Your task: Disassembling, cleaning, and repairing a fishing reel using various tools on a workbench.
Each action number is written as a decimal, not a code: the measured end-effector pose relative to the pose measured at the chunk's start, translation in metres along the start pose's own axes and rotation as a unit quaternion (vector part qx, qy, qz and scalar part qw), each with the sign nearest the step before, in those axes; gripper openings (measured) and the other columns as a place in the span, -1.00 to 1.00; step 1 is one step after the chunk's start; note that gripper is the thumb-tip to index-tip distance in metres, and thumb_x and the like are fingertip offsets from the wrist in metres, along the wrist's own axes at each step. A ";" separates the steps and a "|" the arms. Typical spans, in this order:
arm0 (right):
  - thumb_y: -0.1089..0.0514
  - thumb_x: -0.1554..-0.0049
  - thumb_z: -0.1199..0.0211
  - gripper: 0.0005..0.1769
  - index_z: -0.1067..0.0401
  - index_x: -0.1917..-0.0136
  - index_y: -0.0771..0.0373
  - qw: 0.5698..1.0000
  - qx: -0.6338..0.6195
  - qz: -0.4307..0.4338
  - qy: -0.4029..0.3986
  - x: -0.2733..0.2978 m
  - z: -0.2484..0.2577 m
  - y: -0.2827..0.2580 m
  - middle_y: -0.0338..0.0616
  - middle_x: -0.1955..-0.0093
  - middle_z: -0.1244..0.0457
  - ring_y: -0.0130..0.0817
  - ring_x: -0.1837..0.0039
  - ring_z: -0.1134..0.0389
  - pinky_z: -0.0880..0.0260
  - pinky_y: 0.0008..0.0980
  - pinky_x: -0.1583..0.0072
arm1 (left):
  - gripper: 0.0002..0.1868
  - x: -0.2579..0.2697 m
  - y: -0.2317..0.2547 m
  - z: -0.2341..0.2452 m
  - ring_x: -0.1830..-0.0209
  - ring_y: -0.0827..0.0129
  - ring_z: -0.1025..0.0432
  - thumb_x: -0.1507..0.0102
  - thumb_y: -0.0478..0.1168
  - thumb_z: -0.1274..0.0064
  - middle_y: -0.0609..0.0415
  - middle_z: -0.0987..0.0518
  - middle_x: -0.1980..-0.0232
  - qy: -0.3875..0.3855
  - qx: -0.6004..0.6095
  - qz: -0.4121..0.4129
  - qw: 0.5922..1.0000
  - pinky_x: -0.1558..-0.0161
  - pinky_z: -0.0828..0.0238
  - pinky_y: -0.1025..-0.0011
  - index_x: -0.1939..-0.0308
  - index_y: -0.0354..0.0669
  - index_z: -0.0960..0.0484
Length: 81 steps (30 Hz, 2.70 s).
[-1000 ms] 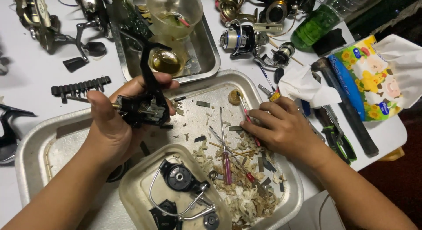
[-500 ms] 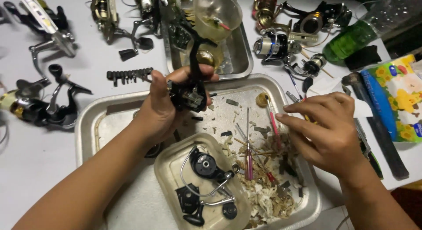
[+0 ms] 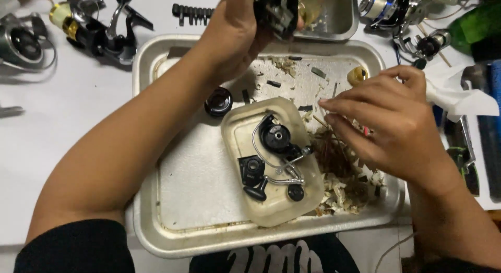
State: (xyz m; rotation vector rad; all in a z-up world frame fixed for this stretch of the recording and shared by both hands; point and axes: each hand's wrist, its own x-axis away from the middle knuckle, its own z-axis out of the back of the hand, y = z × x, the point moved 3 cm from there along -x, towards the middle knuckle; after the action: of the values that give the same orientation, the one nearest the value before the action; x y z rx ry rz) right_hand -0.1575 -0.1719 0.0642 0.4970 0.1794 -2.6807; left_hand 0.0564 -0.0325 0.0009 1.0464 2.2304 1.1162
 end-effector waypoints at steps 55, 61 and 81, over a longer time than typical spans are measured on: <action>-0.08 -0.15 -0.36 -0.77 -0.57 0.02 0.06 0.974 -0.084 0.116 -0.178 -0.176 -0.120 0.011 -0.29 0.14 -0.27 -0.22 0.02 -0.20 0.00 -0.14 -0.13 | 0.15 0.116 0.059 0.053 0.20 0.31 -0.47 0.09 0.59 0.18 -0.11 -0.55 -0.16 0.152 0.017 -0.109 0.982 0.14 -0.53 0.37 -0.23 -0.31 -0.48; -0.08 -0.11 -0.37 -0.80 -0.56 0.05 0.00 0.979 -0.083 0.117 -0.147 -0.171 -0.128 0.012 -0.29 0.15 -0.27 -0.16 0.00 -0.22 0.04 -0.09 -0.06 | 0.17 0.115 0.058 0.050 0.21 0.33 -0.48 0.12 0.60 0.17 -0.11 -0.55 -0.14 0.156 0.012 -0.104 0.982 0.14 -0.54 0.38 -0.21 -0.31 -0.49; 0.16 -0.16 -0.26 -0.84 -0.42 -0.03 0.18 0.925 -0.377 -0.036 -0.036 -0.113 -0.079 0.044 -0.08 -0.18 -0.37 -0.22 -0.28 -0.44 -0.49 -0.20 -0.40 | 0.12 0.112 0.039 0.045 0.21 0.28 -0.48 -0.01 0.64 0.26 -0.13 -0.55 -0.18 0.073 -0.001 -0.121 0.990 0.13 -0.53 0.29 -0.20 -0.28 -0.51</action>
State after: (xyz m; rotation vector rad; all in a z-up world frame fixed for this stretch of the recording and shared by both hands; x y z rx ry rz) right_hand -0.0178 -0.1549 0.0300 0.1417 1.1616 -2.4254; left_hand 0.0327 0.0921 0.0013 0.6886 2.3924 1.1191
